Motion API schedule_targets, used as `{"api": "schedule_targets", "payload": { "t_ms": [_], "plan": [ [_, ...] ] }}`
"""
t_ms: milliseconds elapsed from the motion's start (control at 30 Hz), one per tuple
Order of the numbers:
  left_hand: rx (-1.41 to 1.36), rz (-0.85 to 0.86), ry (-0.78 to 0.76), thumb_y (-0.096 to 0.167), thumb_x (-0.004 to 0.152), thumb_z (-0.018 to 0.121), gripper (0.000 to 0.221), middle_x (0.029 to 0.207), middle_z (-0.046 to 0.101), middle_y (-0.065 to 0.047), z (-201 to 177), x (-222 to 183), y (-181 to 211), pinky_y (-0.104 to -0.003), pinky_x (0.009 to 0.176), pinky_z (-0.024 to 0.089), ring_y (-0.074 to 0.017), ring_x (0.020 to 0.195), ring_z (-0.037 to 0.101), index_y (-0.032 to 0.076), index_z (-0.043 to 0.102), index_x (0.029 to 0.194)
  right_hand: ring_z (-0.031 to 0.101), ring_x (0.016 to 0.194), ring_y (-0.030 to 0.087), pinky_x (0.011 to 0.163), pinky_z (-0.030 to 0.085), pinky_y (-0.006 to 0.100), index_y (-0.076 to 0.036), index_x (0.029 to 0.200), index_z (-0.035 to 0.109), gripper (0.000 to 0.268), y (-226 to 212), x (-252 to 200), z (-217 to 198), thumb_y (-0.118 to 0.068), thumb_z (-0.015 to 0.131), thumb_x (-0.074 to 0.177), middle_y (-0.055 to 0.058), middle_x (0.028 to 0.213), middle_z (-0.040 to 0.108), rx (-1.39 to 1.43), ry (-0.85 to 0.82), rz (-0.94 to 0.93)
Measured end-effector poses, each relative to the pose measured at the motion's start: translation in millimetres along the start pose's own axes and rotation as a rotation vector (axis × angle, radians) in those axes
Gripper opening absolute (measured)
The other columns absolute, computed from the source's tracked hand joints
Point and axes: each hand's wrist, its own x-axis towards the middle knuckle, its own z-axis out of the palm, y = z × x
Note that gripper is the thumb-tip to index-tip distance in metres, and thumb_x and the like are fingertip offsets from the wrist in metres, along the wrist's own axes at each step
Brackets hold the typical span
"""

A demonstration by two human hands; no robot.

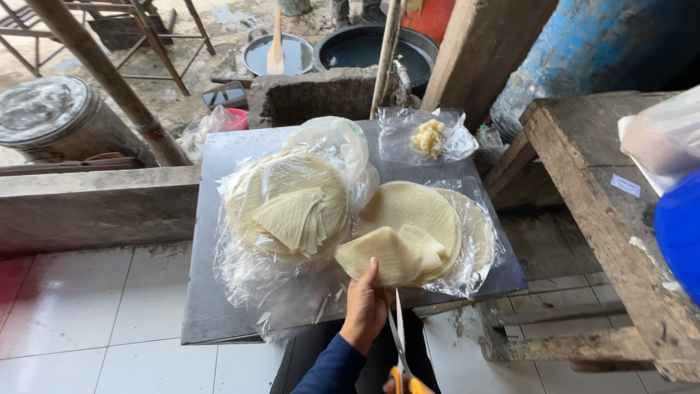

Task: The person folds thin dough wrappers into triangular shapes by hand and trims the excess edges with scissors.

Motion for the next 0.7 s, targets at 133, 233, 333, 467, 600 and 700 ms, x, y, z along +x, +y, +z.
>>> {"api": "schedule_targets", "payload": {
  "t_ms": [133, 233, 333, 467, 600, 700],
  "plan": [
    [0.638, 0.439, -0.266, 0.015, 0.102, 0.064, 0.034, 0.118, 0.071, -0.004, 23, -4, 66, -0.03, 0.092, 0.055, -0.0135, 0.107, 0.066, 0.003, 0.062, 0.134, 0.067, 0.073, 0.021, 0.073, 0.055, 0.031, 0.004, 0.115, 0.063, 0.063, -3, -1, -32, -0.054, 0.058, 0.088, 0.016, 0.083, 0.066, 0.099, -0.038, 0.059],
    [1.053, 0.554, -0.448, 0.007, 0.097, 0.066, 0.042, 0.118, 0.073, -0.006, 43, -5, 168, -0.03, 0.088, 0.061, -0.0138, 0.105, 0.071, 0.003, 0.058, 0.138, 0.067, 0.072, 0.021, 0.073, 0.055, 0.031, 0.003, 0.113, 0.063, 0.059, -8, -18, -63, -0.051, 0.057, 0.09, 0.016, 0.083, 0.066, 0.236, -0.068, 0.122],
    [1.355, 0.607, -0.417, 0.007, 0.09, 0.071, 0.044, 0.109, 0.075, -0.006, 74, -8, 247, -0.03, 0.083, 0.062, -0.0135, 0.097, 0.074, 0.003, 0.056, 0.132, 0.068, 0.072, 0.022, 0.073, 0.056, 0.031, 0.003, 0.112, 0.064, 0.055, -16, -24, -79, -0.048, 0.057, 0.092, 0.017, 0.082, 0.066, 0.42, -0.107, 0.116],
    [1.92, 0.464, -0.536, 0.016, 0.092, 0.073, 0.023, 0.092, 0.078, -0.009, 96, -1, 285, -0.035, 0.074, 0.059, -0.0187, 0.082, 0.075, 0.007, 0.071, 0.114, 0.066, 0.068, 0.024, 0.066, 0.055, 0.033, 0.006, 0.108, 0.064, 0.057, -23, -21, -75, -0.048, 0.056, 0.094, 0.019, 0.08, 0.065, 0.429, 0.022, 0.149],
    [2.225, 0.346, -0.665, 0.023, 0.087, 0.08, 0.023, 0.093, 0.077, -0.01, 91, 40, 280, -0.038, 0.074, 0.056, -0.025, 0.083, 0.072, 0.011, 0.075, 0.106, 0.061, 0.071, 0.022, 0.066, 0.053, 0.033, 0.002, 0.115, 0.065, 0.06, -26, -24, -70, -0.051, 0.052, 0.09, 0.012, 0.081, 0.061, 0.671, -0.021, 0.158],
    [2.212, 0.387, -0.657, 0.022, 0.084, 0.082, 0.021, 0.091, 0.078, -0.008, 79, 64, 279, -0.037, 0.079, 0.057, -0.0238, 0.086, 0.073, 0.008, 0.075, 0.097, 0.059, 0.074, 0.023, 0.07, 0.052, 0.034, 0.0, 0.117, 0.063, 0.055, -37, -25, -79, -0.048, 0.049, 0.094, 0.014, 0.084, 0.061, 0.569, -0.091, 0.135]
  ]
}}
